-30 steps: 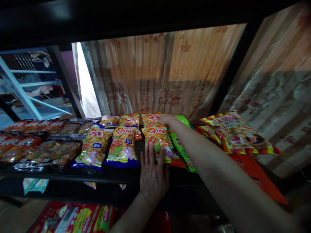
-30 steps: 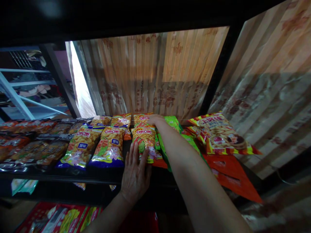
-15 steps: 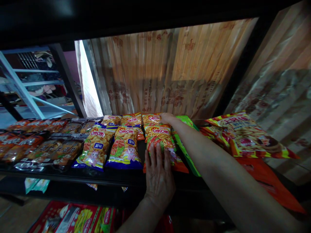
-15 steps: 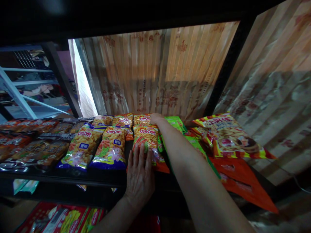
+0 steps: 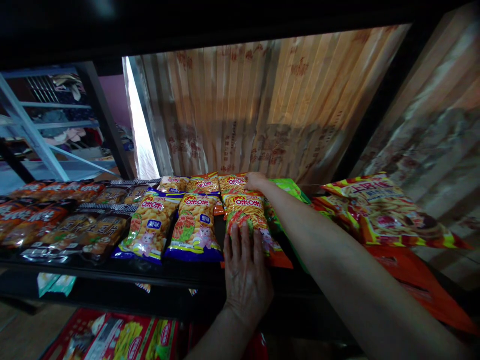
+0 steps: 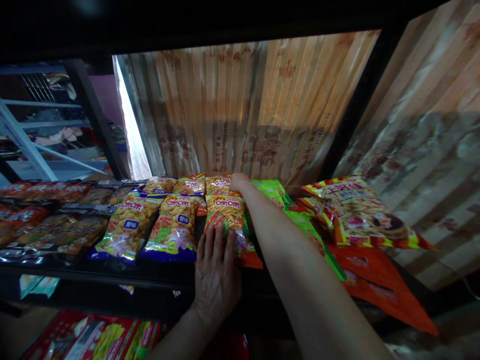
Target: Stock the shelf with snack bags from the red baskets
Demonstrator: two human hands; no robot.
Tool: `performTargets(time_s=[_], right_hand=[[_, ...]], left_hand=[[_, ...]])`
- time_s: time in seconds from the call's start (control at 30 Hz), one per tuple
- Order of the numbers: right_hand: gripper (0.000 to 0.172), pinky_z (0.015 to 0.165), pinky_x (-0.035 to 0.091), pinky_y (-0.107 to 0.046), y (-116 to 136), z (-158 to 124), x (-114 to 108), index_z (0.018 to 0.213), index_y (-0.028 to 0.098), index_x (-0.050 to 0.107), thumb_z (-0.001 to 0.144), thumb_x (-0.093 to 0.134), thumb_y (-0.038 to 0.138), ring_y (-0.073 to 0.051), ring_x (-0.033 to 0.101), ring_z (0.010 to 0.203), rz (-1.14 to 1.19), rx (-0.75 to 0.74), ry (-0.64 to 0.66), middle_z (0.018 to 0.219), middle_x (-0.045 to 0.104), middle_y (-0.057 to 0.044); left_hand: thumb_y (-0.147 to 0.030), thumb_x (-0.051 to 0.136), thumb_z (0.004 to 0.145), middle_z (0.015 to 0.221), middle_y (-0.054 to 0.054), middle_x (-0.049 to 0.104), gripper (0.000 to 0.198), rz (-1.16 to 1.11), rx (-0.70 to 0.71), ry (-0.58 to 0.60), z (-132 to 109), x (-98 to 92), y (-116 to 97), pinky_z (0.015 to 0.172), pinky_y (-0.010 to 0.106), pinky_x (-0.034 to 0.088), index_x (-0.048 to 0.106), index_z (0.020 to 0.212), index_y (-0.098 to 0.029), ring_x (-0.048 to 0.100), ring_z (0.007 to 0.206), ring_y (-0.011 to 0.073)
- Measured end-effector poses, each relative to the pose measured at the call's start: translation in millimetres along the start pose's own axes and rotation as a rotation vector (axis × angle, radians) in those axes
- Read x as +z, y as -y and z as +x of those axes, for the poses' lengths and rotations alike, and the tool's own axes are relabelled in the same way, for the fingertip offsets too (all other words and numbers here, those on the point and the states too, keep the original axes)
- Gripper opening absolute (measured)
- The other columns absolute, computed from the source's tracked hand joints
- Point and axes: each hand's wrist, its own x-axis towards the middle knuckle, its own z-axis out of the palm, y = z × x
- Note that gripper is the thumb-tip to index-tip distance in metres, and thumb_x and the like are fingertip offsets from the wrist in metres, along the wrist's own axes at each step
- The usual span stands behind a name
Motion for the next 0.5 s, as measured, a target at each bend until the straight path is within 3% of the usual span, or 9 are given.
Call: performTargets(time_s=[0.23, 0.37, 0.5], right_hand=[[0.045, 0.087, 0.048, -0.032, 0, -7, -4, 0.118, 0.013, 0.062, 0.078, 0.059, 0.032, -0.027, 0.060, 0.107, 0.021, 0.014, -0.028, 0.118, 0.063, -0.016], [0.044, 0.089, 0.046, -0.030, -2, -21, -18, 0.120, 0.016, 0.061, 0.087, 0.045, 0.040, -0.025, 0.058, 0.111, 0.048, -0.012, -0.082, 0.123, 0.061, -0.013], [0.037, 0.089, 0.044, -0.025, -8, -45, -35, 0.111, 0.019, 0.067, 0.089, 0.040, 0.032, -0.022, 0.059, 0.109, 0.060, -0.078, -0.112, 0.118, 0.065, -0.008]], left_hand=[[-0.021, 0.054, 0.077, 0.152, 0.015, 0.023, 0.069, -0.037, -0.030, -0.019, 1, -3.3, 0, 0.109, 0.060, 0.024, 0.033, 0.142, -0.015, 0.013, 0.140, 0.0359], [-0.019, 0.053, 0.077, 0.152, 0.016, 0.022, 0.067, -0.048, -0.058, -0.037, 0, -2.6, 0, 0.109, 0.060, 0.021, 0.033, 0.141, -0.015, 0.009, 0.140, 0.0357], [-0.018, 0.051, 0.079, 0.150, 0.020, 0.026, 0.062, -0.050, -0.082, -0.066, 1, -3.6, -1, 0.109, 0.059, 0.021, 0.036, 0.138, -0.012, 0.009, 0.141, 0.0346]])
